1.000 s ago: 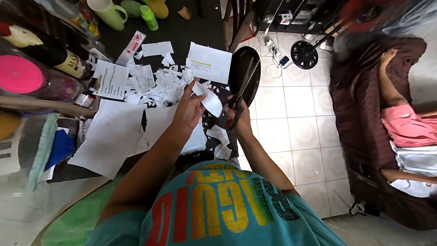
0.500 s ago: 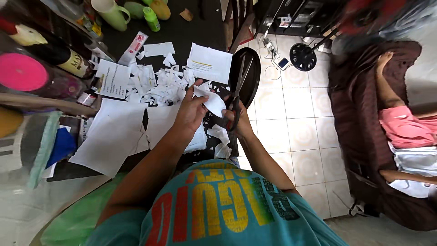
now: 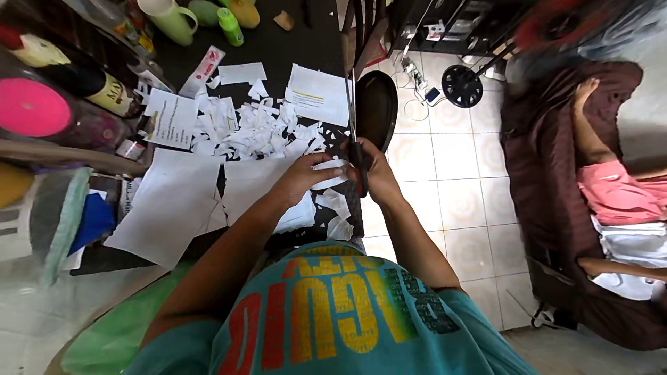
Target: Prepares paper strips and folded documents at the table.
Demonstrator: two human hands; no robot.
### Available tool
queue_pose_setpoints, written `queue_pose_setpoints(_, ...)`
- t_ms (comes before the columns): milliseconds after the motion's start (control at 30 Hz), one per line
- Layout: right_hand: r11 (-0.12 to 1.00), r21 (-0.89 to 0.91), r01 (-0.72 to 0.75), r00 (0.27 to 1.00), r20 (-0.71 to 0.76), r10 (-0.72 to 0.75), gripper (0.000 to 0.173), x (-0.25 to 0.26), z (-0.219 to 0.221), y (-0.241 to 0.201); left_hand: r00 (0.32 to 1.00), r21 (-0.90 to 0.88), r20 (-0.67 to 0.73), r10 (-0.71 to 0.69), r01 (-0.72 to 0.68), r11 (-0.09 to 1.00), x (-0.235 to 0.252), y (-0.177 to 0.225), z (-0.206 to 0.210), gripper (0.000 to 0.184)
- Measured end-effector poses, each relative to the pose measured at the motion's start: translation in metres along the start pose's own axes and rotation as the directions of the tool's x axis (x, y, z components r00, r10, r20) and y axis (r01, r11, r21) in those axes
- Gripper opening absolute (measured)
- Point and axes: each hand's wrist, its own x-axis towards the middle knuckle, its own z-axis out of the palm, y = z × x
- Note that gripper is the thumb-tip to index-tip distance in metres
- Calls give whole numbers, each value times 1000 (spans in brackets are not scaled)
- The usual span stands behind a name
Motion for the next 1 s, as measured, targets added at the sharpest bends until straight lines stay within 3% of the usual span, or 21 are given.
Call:
queue_pose_setpoints(100,1000,7,-19,1000,-4,19,46,-1,0,-1,998,41,51,20,-23,999,0,2,-3,3)
queue_pose_setpoints(300,1000,12,-15,992,-124,16,45,-10,-7,0,995,112,17,93,-95,989,1,1,-5,8)
queue_pose_setpoints(400,991,-67,-114,973,-207,98,44,-34,-11,9,991,110,-50,128,-122,986,2,3,-7,9)
queue_pose_setpoints(667,976,-83,-201,979,5,202,77,-96,2,60,970,80,-156,184,-174,982,9,-2,-6,6)
queue_pose_setpoints(833,941,-256,-220,975,-43,216,75,-90,11,57,952,245,-196,237,-186,951,10,-5,5,13)
queue_pose_setpoints(1000,925,-290,-246,969,-73,235,67,-82,12,56,960,289,-183,213,-154,945,7,-6,12,14)
